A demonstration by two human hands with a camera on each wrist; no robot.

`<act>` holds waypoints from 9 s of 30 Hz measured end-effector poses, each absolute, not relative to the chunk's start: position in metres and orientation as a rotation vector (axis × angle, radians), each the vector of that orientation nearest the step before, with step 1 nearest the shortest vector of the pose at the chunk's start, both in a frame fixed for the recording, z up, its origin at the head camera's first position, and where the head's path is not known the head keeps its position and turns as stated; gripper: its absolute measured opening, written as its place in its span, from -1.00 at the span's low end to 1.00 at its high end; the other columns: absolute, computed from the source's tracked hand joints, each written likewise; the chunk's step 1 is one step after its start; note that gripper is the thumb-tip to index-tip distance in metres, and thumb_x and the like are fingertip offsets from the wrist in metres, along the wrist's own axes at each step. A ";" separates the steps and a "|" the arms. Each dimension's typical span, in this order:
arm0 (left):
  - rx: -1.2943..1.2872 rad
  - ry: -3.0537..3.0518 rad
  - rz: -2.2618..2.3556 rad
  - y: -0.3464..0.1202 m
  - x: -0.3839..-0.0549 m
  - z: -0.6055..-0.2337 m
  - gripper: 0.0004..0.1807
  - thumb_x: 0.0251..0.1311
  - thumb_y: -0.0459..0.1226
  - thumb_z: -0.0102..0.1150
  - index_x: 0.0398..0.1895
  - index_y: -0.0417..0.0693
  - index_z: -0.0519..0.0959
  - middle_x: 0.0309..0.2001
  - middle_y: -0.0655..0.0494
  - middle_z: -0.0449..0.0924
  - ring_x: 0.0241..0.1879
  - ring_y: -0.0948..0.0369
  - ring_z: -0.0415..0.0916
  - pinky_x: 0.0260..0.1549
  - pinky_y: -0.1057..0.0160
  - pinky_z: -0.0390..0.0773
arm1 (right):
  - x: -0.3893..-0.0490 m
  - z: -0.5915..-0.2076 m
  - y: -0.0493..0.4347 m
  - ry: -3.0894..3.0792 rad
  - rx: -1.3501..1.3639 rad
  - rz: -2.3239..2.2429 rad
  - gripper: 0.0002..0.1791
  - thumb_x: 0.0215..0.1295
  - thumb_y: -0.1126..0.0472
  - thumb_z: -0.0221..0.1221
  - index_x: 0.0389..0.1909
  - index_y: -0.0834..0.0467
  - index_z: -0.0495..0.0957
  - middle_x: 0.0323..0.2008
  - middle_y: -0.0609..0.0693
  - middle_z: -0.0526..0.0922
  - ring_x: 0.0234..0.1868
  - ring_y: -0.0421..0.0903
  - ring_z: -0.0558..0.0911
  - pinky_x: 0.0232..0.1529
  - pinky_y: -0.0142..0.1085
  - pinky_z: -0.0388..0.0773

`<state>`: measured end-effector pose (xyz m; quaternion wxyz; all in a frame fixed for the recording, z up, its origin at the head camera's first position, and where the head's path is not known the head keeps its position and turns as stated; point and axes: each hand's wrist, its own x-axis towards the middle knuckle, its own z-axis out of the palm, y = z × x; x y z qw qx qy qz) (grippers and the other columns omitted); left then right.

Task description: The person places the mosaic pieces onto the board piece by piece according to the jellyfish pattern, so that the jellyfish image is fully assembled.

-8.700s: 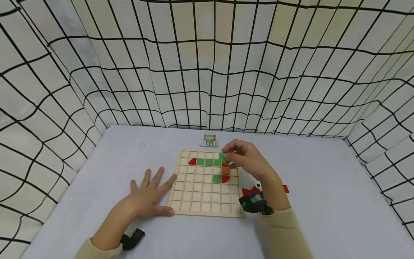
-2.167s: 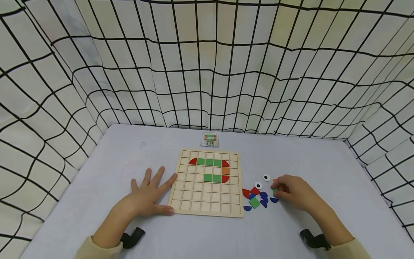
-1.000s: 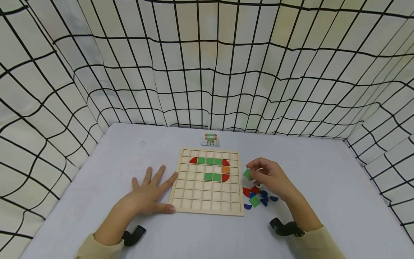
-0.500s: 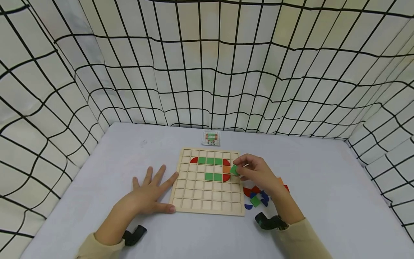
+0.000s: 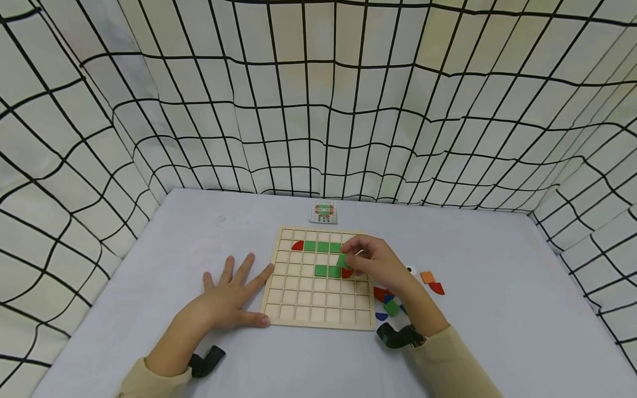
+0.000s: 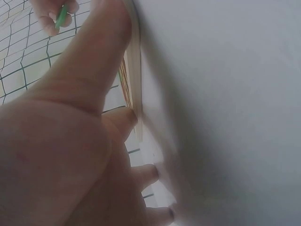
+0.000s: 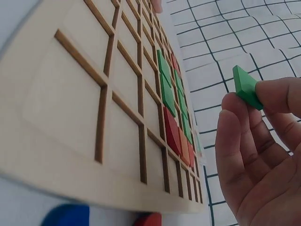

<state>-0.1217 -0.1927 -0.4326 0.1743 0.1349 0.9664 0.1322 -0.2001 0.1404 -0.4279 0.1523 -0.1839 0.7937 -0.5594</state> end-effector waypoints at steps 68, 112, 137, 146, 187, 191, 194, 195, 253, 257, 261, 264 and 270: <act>0.390 2.750 0.374 -0.193 -0.121 -0.431 0.20 -0.11 0.41 0.27 0.60 0.23 0.03 0.59 -0.30 -0.28 0.47 -0.49 -0.43 0.10 -0.70 -0.31 | -0.197 -0.427 0.080 2.631 -0.743 -1.005 -0.91 0.31 0.16 0.29 -0.20 -0.05 0.70 -0.31 -0.25 0.61 -0.33 -0.22 0.56 -0.23 -0.30 0.53; 0.381 2.750 0.391 -0.193 -0.121 -0.428 0.20 -0.11 0.38 0.29 0.60 0.21 0.04 0.59 -0.30 -0.28 0.47 -0.49 -0.43 0.10 -0.69 -0.33 | -0.187 -0.411 0.183 2.655 -0.395 -0.596 -0.75 0.02 0.08 0.49 -0.40 -0.02 0.58 -0.47 -0.10 0.55 -0.43 -0.11 0.49 -0.42 -0.24 0.43; 0.397 2.750 0.374 -0.194 -0.122 -0.430 0.20 -0.11 0.40 0.26 0.60 0.23 0.02 0.59 -0.29 -0.28 0.47 -0.49 -0.43 0.10 -0.70 -0.31 | -0.191 -0.425 0.178 2.712 -0.455 -0.651 -0.85 0.19 0.22 0.34 -0.42 -0.02 0.53 -0.52 -0.12 0.54 -0.51 -0.16 0.50 -0.47 -0.29 0.45; 0.392 2.749 0.382 -0.194 -0.122 -0.430 0.20 -0.12 0.40 0.28 0.60 0.23 0.03 0.59 -0.29 -0.27 0.48 -0.48 -0.42 0.10 -0.70 -0.30 | -0.194 -0.425 0.176 2.675 -0.497 -0.986 -0.89 0.28 0.19 0.31 -0.21 -0.01 0.60 -0.35 -0.09 0.59 -0.40 -0.11 0.55 -0.43 -0.26 0.57; 0.416 2.757 0.357 -0.197 -0.123 -0.434 0.21 -0.11 0.44 0.23 0.61 0.27 -0.01 0.59 -0.28 -0.28 0.48 -0.48 -0.41 0.09 -0.71 -0.29 | -0.211 -0.414 0.043 2.628 -0.752 -0.807 -0.89 0.24 0.17 0.37 -0.23 -0.02 0.70 -0.38 -0.26 0.66 -0.32 -0.25 0.57 -0.22 -0.34 0.52; 0.426 2.758 0.364 -0.197 -0.124 -0.435 0.21 -0.10 0.44 0.22 0.61 0.26 -0.01 0.59 -0.28 -0.28 0.48 -0.48 -0.41 0.09 -0.71 -0.29 | -0.215 -0.417 0.036 2.626 -0.752 -0.783 -0.88 0.22 0.17 0.39 -0.23 -0.01 0.73 -0.40 -0.24 0.66 -0.35 -0.24 0.57 -0.27 -0.36 0.52; 0.417 2.751 0.369 -0.198 -0.123 -0.435 0.21 -0.11 0.44 0.22 0.61 0.27 -0.01 0.60 -0.27 -0.30 0.48 -0.47 -0.43 0.10 -0.70 -0.30 | -0.217 -0.420 0.030 2.628 -0.791 -0.741 -0.90 0.22 0.18 0.39 -0.24 0.00 0.73 -0.43 -0.24 0.64 -0.37 -0.25 0.56 -0.29 -0.37 0.52; 0.414 2.750 0.368 -0.198 -0.123 -0.436 0.21 -0.11 0.44 0.22 0.61 0.27 -0.01 0.60 -0.26 -0.30 0.48 -0.47 -0.43 0.10 -0.70 -0.30 | -0.218 -0.421 0.029 2.632 -0.805 -0.725 -0.91 0.23 0.18 0.39 -0.25 0.00 0.73 -0.44 -0.24 0.64 -0.38 -0.25 0.56 -0.29 -0.38 0.52; 0.394 2.748 0.370 -0.193 -0.122 -0.430 0.20 -0.11 0.40 0.28 0.61 0.27 0.00 0.59 -0.27 -0.28 0.49 -0.46 -0.43 0.11 -0.69 -0.31 | -0.183 -0.415 0.176 2.710 -0.523 -1.148 -0.79 0.38 0.20 0.23 0.00 0.05 0.66 -0.19 -0.11 0.66 -0.23 -0.11 0.60 -0.34 -0.25 0.62; 0.386 2.739 0.380 -0.193 -0.121 -0.431 0.21 -0.12 0.39 0.29 0.61 0.27 0.00 0.60 -0.26 -0.29 0.49 -0.46 -0.45 0.11 -0.69 -0.33 | -0.179 -0.421 0.200 2.730 -0.441 -1.129 -0.78 0.38 0.20 0.24 0.01 0.06 0.66 -0.20 -0.08 0.66 -0.25 -0.10 0.60 -0.36 -0.26 0.63; 0.378 2.737 0.385 -0.193 -0.120 -0.430 0.21 -0.11 0.39 0.29 0.61 0.26 0.00 0.59 -0.27 -0.30 0.48 -0.46 -0.45 0.11 -0.69 -0.34 | -0.176 -0.428 0.219 2.757 -0.390 -1.103 -0.78 0.37 0.21 0.24 0.00 0.05 0.66 -0.20 -0.07 0.69 -0.25 -0.12 0.61 -0.31 -0.27 0.60; 0.380 2.737 0.387 -0.193 -0.120 -0.429 0.20 -0.10 0.39 0.29 0.61 0.26 0.00 0.59 -0.27 -0.30 0.48 -0.46 -0.45 0.11 -0.69 -0.35 | -0.174 -0.430 0.231 2.784 -0.371 -1.095 -0.78 0.37 0.23 0.24 -0.01 0.05 0.66 -0.17 -0.06 0.70 -0.23 -0.12 0.61 -0.27 -0.27 0.59; 0.385 2.726 0.391 -0.193 -0.121 -0.430 0.20 -0.09 0.38 0.28 0.61 0.25 -0.01 0.59 -0.28 -0.32 0.48 -0.47 -0.46 0.11 -0.69 -0.35 | -0.171 -0.435 0.241 2.795 -0.352 -1.058 -0.79 0.35 0.27 0.24 -0.03 0.06 0.67 -0.27 -0.08 0.65 -0.28 -0.12 0.60 -0.30 -0.32 0.59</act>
